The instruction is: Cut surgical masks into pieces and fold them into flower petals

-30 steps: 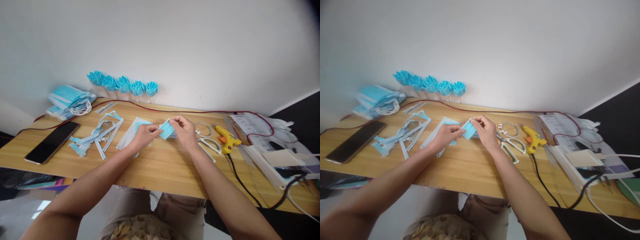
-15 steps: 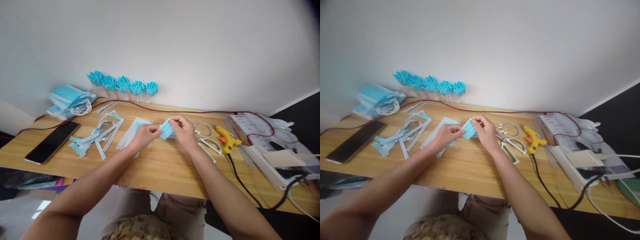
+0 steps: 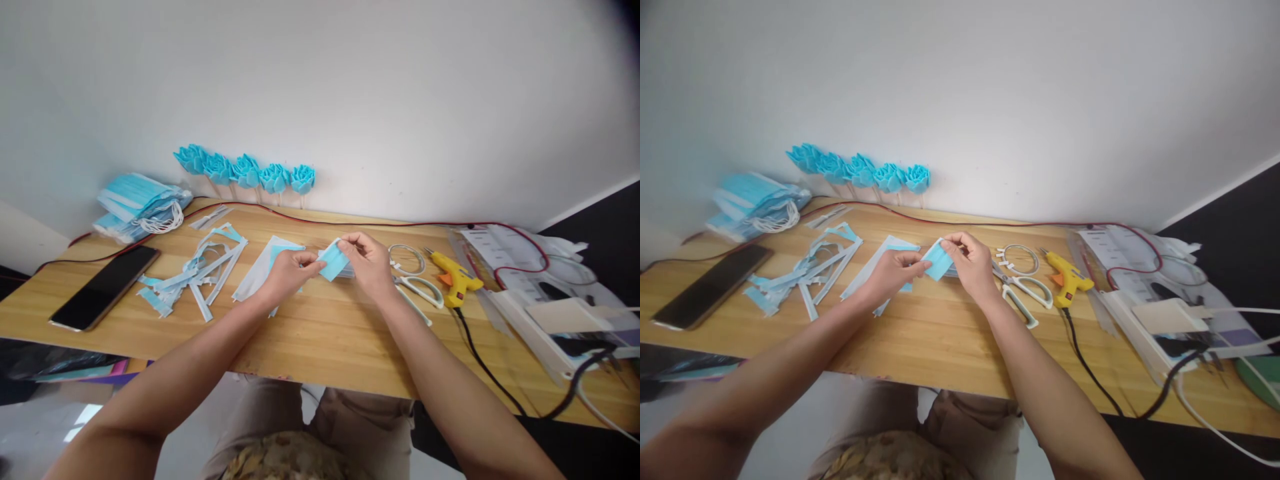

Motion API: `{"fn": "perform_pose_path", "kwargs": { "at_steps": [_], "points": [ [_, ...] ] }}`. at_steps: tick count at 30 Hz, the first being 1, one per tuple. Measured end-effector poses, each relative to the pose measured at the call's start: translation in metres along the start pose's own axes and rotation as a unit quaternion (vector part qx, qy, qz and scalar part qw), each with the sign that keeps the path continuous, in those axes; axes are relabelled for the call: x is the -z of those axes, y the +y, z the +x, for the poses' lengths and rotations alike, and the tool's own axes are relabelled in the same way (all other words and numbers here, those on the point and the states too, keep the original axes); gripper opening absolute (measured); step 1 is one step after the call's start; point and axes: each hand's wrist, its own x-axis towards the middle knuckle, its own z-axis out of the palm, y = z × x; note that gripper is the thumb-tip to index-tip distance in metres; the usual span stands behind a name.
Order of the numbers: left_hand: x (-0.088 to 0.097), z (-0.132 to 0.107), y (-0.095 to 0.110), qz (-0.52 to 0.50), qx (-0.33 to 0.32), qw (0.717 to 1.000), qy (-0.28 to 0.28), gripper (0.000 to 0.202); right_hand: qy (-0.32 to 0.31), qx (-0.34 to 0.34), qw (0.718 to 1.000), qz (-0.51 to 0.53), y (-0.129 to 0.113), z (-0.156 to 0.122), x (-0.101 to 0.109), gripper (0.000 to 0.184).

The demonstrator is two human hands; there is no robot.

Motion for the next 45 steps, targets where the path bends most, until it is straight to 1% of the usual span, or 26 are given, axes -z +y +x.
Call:
{"fn": "perform_pose_path", "kwargs": {
  "at_steps": [9,12,14,16,19,21,25,27,29,31,32,33,34,36,38,39,41,43,45],
  "points": [
    [0.001,0.0,0.0,0.024,0.005,1.0,-0.017,0.035,0.01,0.004,1.0,0.008,0.0,0.001,0.0,0.019],
    [0.001,0.001,-0.002,0.025,-0.005,1.0,-0.017,0.035,0.01,0.002,1.0,0.002,0.0,0.001,0.0,0.018],
    [0.001,0.002,-0.003,0.022,-0.021,0.999,-0.017,0.031,0.007,0.012,1.0,-0.011,-0.001,0.0,0.0,0.018],
    [0.001,0.002,-0.002,0.015,-0.043,0.999,-0.014,0.024,-0.001,0.034,0.999,-0.035,-0.003,-0.001,0.001,0.016],
    [0.002,0.003,0.0,-0.001,-0.067,0.998,-0.007,0.03,-0.022,0.092,0.991,-0.089,-0.005,-0.003,0.0,0.014],
    [0.002,0.003,0.001,-0.004,-0.071,0.997,-0.011,0.031,-0.039,0.138,0.982,-0.127,-0.007,-0.005,-0.002,0.012],
    [0.001,0.003,-0.001,0.023,-0.091,0.995,-0.02,0.02,-0.058,0.215,0.959,-0.176,-0.008,-0.007,-0.007,0.01],
    [0.0,0.003,-0.002,0.023,-0.1,0.995,-0.014,0.018,-0.062,0.241,0.951,-0.186,-0.008,-0.007,-0.008,0.011],
    [-0.001,0.004,-0.004,0.013,-0.097,0.995,-0.01,0.018,-0.067,0.25,0.947,-0.188,-0.008,-0.008,-0.009,0.012],
    [-0.002,0.003,-0.004,-0.006,-0.084,0.996,-0.005,0.019,-0.074,0.24,0.951,-0.178,-0.008,-0.009,-0.009,0.013],
    [-0.002,0.003,-0.004,-0.024,-0.075,0.997,-0.001,0.02,-0.076,0.223,0.958,-0.165,-0.008,-0.009,-0.009,0.012],
    [-0.002,0.003,-0.004,-0.05,-0.062,0.997,0.004,0.02,-0.077,0.195,0.967,-0.145,-0.008,-0.009,-0.009,0.009],
    [-0.001,0.002,-0.004,-0.082,-0.048,0.995,0.01,0.019,-0.077,0.158,0.977,-0.118,-0.008,-0.009,-0.009,0.012],
    [0.001,0.001,-0.004,-0.157,-0.021,0.987,0.027,0.019,-0.086,0.08,0.992,-0.055,-0.006,-0.008,-0.009,0.034],
    [0.003,0.001,-0.004,-0.221,-0.006,0.974,0.037,0.02,-0.106,0.028,0.994,-0.016,-0.003,-0.007,-0.01,0.054],
    [0.004,0.001,-0.004,-0.245,-0.003,0.969,0.036,0.022,-0.117,0.017,0.993,-0.012,-0.002,-0.007,-0.01,0.059],
    [0.005,0.002,-0.005,-0.271,-0.001,0.962,0.024,0.024,-0.129,0.01,0.991,-0.031,0.0,-0.007,-0.012,0.063],
    [0.006,0.003,-0.005,-0.271,-0.001,0.962,0.016,0.026,-0.124,0.008,0.99,-0.065,0.0,-0.007,-0.014,0.062],
    [0.006,0.003,-0.006,-0.254,-0.005,0.967,0.026,0.026,-0.108,0.013,0.988,-0.108,0.0,-0.008,-0.015,0.06]
  ]
}}
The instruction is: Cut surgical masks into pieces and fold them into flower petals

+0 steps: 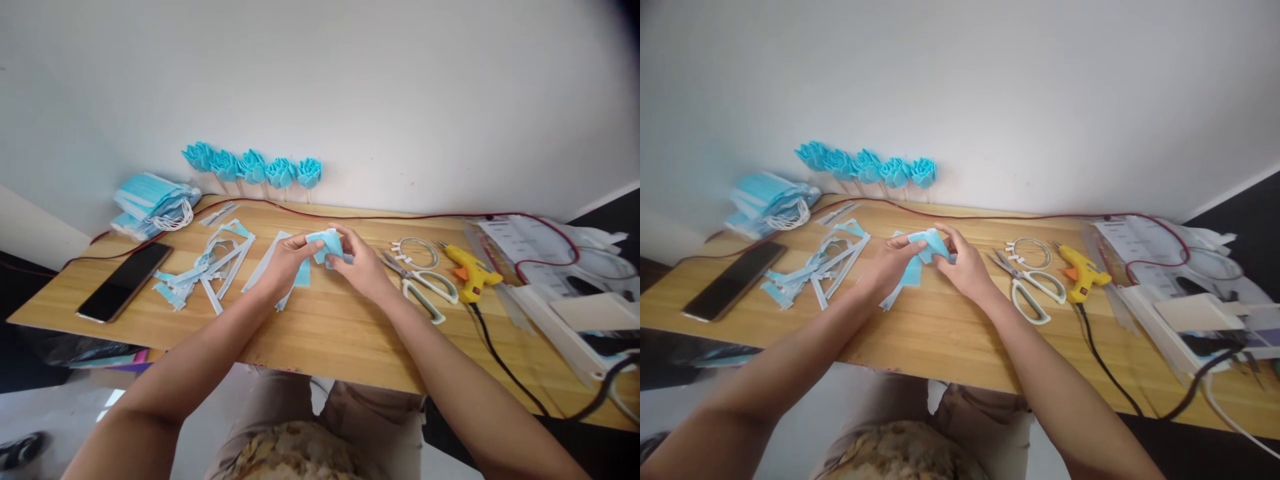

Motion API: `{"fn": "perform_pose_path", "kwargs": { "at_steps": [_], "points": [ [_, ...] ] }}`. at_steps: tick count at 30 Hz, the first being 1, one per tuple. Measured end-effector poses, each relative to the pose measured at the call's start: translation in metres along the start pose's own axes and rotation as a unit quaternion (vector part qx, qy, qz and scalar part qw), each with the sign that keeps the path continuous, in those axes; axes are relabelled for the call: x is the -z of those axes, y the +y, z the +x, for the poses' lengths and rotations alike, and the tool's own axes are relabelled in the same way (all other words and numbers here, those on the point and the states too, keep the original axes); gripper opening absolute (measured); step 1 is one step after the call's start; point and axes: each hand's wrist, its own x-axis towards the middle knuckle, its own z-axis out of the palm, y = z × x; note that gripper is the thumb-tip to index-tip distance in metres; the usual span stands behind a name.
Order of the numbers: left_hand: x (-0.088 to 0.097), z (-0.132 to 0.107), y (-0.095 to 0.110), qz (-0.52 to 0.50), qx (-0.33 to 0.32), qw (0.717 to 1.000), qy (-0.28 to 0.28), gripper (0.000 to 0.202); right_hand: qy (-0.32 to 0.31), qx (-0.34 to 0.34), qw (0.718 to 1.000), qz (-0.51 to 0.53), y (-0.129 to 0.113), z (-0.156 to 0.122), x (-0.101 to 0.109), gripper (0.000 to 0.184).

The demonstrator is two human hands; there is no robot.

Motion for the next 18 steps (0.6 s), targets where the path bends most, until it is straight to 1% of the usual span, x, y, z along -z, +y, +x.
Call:
{"fn": "perform_pose_path", "kwargs": {
  "at_steps": [4,7,10,14,16,18],
  "points": [
    [0.0,0.001,0.001,0.04,-0.028,0.998,0.026,0.026,0.029,0.022,0.994,-0.101,0.002,0.0,-0.001,0.059],
    [0.0,0.001,0.003,0.066,-0.031,0.997,0.033,0.028,0.038,0.036,0.988,-0.146,0.005,0.001,-0.001,0.06],
    [-0.002,0.0,0.003,0.058,-0.017,0.998,0.025,0.03,0.039,0.052,0.985,-0.161,0.007,0.0,-0.002,0.06],
    [-0.004,-0.001,-0.001,0.003,-0.012,1.0,-0.006,0.034,0.037,0.068,0.984,-0.162,0.01,-0.001,-0.005,0.06],
    [-0.005,0.0,-0.004,-0.017,-0.015,1.0,-0.019,0.033,0.031,0.066,0.985,-0.156,0.012,-0.001,-0.007,0.06],
    [-0.004,0.001,-0.005,-0.028,-0.02,0.999,-0.012,0.032,0.016,0.057,0.987,-0.152,0.011,0.001,-0.006,0.058]
  ]
}}
